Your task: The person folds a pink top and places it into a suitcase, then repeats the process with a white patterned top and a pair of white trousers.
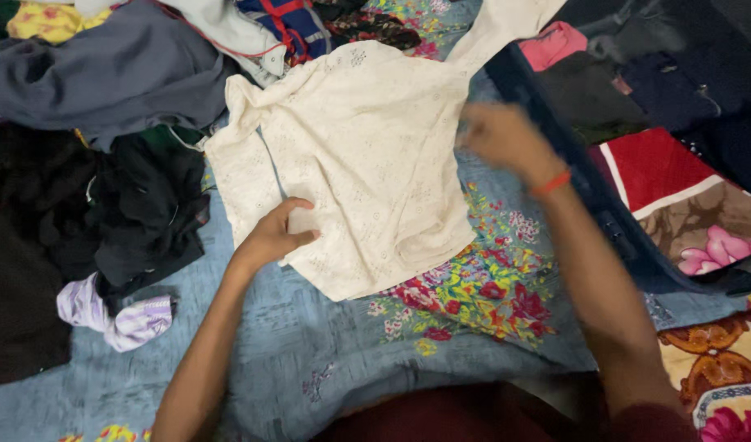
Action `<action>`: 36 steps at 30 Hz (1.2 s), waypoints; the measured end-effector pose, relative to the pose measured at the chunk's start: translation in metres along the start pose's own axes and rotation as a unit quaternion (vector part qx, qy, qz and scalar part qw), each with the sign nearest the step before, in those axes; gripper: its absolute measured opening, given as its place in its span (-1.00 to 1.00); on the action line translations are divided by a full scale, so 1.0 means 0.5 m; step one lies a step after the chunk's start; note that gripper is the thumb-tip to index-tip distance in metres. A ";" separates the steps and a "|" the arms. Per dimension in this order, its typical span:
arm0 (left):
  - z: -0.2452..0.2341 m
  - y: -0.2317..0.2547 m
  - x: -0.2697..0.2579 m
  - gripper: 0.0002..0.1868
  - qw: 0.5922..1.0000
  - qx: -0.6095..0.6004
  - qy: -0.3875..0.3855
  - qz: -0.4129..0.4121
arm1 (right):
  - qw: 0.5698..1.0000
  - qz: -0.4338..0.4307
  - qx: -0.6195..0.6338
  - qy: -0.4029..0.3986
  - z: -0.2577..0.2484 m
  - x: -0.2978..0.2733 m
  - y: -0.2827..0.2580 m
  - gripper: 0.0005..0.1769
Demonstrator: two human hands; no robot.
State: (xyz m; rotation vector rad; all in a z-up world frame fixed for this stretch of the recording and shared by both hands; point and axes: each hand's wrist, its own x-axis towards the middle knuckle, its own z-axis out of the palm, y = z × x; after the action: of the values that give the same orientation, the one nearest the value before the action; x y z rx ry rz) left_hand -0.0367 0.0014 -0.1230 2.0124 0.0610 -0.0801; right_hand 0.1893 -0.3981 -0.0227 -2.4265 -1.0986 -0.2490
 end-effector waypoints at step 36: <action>0.010 0.186 -0.229 -0.65 0.951 0.275 0.078 0.117 | 0.993 0.054 0.004 0.109 -0.038 -0.359 -0.147 -0.41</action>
State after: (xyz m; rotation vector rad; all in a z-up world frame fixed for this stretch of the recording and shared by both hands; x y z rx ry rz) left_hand -0.1436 -0.0438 -0.0316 2.5645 -0.1125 0.2384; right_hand 0.0153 -0.4842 -0.0431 -2.3760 -0.8698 -0.4608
